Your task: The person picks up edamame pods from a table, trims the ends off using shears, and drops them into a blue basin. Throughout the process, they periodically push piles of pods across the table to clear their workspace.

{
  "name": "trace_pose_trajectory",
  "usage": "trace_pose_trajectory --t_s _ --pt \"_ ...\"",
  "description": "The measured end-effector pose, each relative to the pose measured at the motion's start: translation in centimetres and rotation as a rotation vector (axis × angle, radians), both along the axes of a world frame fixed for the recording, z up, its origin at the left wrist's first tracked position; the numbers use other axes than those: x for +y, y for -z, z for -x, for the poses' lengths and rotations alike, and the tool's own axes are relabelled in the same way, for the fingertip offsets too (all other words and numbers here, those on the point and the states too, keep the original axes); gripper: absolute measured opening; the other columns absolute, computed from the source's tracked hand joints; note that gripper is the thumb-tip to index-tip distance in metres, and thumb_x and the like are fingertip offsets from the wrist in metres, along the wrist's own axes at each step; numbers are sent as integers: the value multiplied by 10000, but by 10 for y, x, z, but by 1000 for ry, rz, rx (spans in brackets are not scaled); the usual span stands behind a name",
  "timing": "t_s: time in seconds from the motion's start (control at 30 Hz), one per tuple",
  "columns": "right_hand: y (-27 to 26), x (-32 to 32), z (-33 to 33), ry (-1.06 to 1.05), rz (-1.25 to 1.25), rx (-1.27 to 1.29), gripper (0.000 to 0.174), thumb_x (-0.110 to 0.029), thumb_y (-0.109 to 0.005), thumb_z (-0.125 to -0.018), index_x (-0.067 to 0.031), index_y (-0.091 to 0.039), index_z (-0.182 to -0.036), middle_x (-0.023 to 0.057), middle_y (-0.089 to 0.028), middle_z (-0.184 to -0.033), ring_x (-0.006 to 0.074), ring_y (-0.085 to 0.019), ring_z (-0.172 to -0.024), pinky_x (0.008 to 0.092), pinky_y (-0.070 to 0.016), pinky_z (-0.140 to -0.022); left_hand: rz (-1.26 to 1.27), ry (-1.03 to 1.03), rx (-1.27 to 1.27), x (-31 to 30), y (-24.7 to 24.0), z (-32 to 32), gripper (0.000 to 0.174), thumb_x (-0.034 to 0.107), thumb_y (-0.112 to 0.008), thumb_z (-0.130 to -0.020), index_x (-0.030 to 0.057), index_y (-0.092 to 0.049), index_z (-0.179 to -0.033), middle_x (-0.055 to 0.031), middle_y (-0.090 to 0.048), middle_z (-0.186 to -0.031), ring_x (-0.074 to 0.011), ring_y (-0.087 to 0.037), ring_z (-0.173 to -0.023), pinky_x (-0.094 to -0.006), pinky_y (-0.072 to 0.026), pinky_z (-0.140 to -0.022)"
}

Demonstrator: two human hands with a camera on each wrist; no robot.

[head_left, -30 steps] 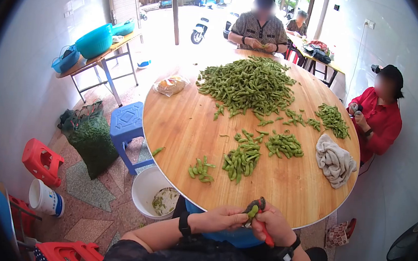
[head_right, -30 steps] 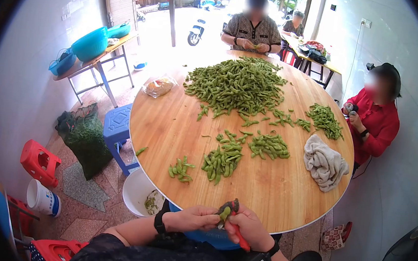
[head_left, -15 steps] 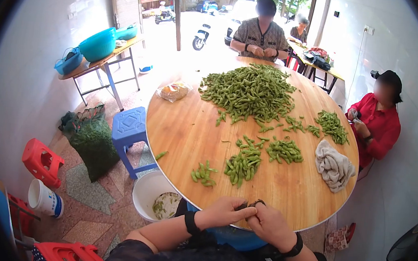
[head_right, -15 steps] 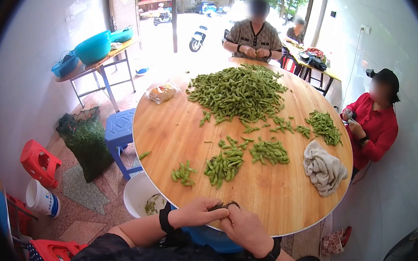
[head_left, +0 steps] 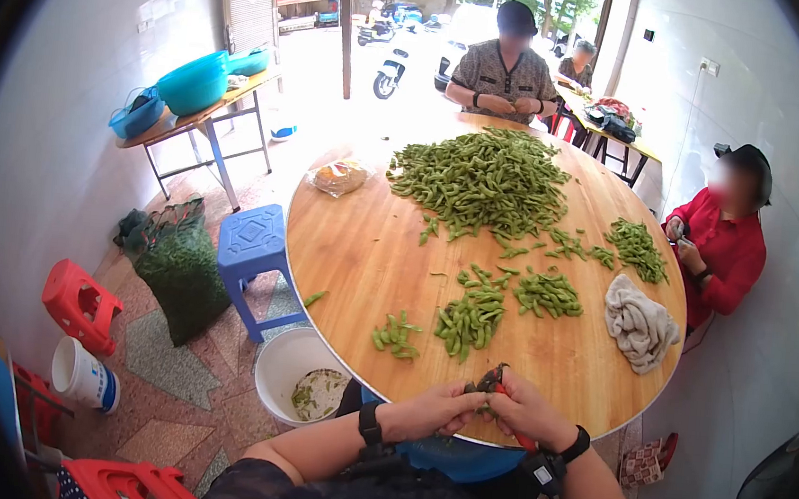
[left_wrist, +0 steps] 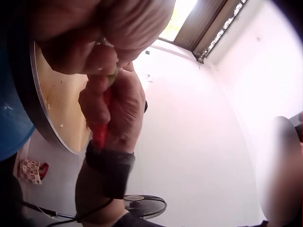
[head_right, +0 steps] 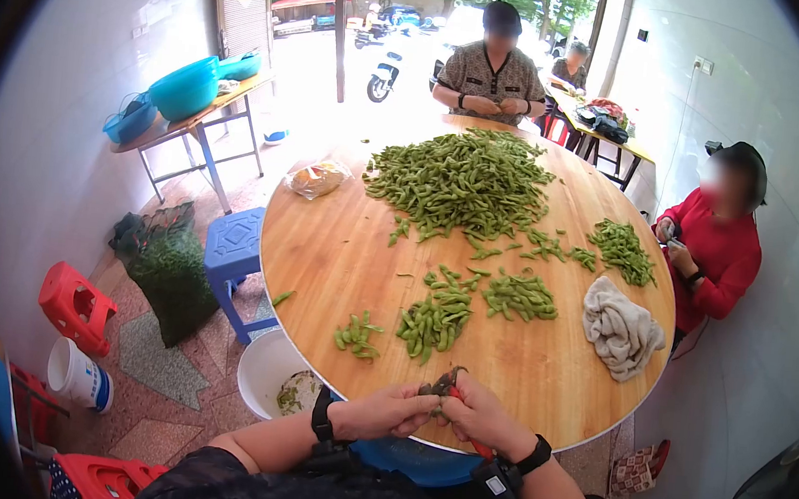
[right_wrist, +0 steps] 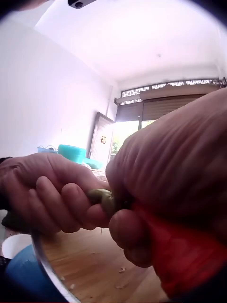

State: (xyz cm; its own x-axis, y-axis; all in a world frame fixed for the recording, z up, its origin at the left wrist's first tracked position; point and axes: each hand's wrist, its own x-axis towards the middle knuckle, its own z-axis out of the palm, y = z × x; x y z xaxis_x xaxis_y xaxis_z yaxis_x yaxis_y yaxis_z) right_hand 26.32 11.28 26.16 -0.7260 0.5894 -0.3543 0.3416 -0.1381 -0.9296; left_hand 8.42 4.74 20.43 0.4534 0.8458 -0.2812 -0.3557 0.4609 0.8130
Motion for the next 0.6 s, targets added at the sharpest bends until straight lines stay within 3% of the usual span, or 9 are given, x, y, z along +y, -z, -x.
trace_pose_trajectory --t_s 0.33,0.4,0.43,0.5,0.53,0.6 --pt "6 3 1 39 -192 -59 161 -104 -475 -895 -25 -468 -1035 54 -614 -761 80 -499 -522 241 -410 -458 185 -197 -157 6 -5 4 94 200 -521 -965 113 -510 -930 29 -505 -711 -58 -438 -566 -195 -324 -499" --pt "11 3 -1 -19 -464 -25 156 -108 -473 -894 -26 -474 -1027 63 -607 -732 96 -512 -512 258 -415 -460 150 -151 -149 8 0 5 92 202 -519 -967 117 -511 -934 29 -509 -721 -58 -441 -575 -195 -327 -503" --pt "14 3 0 -18 -464 -25 156 -108 -473 -894 -26 -474 -1027 63 -607 -732 96 -512 -512 258 -415 -460 112 -104 -139 8 2 5 90 204 -518 -969 120 -512 -939 28 -512 -732 -58 -444 -584 -194 -331 -507" --pt "18 3 1 -59 -807 47 156 -113 -469 -896 -29 -473 -1028 63 -572 -680 111 -523 -504 274 -418 -457 94 -87 -154 10 2 3 107 213 -531 -964 114 -504 -935 30 -494 -718 -54 -428 -577 -194 -329 -500" --pt "14 2 2 -57 -810 48 156 -113 -469 -896 -29 -473 -1028 63 -572 -680 111 -523 -504 274 -418 -457 75 -72 -170 10 2 2 126 222 -544 -959 108 -496 -931 33 -475 -703 -51 -412 -571 -194 -327 -494" --pt "3 0 5 50 -327 -36 154 -115 -463 -899 -31 -473 -1028 56 -553 -679 113 -536 -517 279 -418 -454 32 -57 -230 11 6 3 90 198 -530 -962 117 -492 -956 35 -470 -720 -54 -410 -584 -195 -322 -504"
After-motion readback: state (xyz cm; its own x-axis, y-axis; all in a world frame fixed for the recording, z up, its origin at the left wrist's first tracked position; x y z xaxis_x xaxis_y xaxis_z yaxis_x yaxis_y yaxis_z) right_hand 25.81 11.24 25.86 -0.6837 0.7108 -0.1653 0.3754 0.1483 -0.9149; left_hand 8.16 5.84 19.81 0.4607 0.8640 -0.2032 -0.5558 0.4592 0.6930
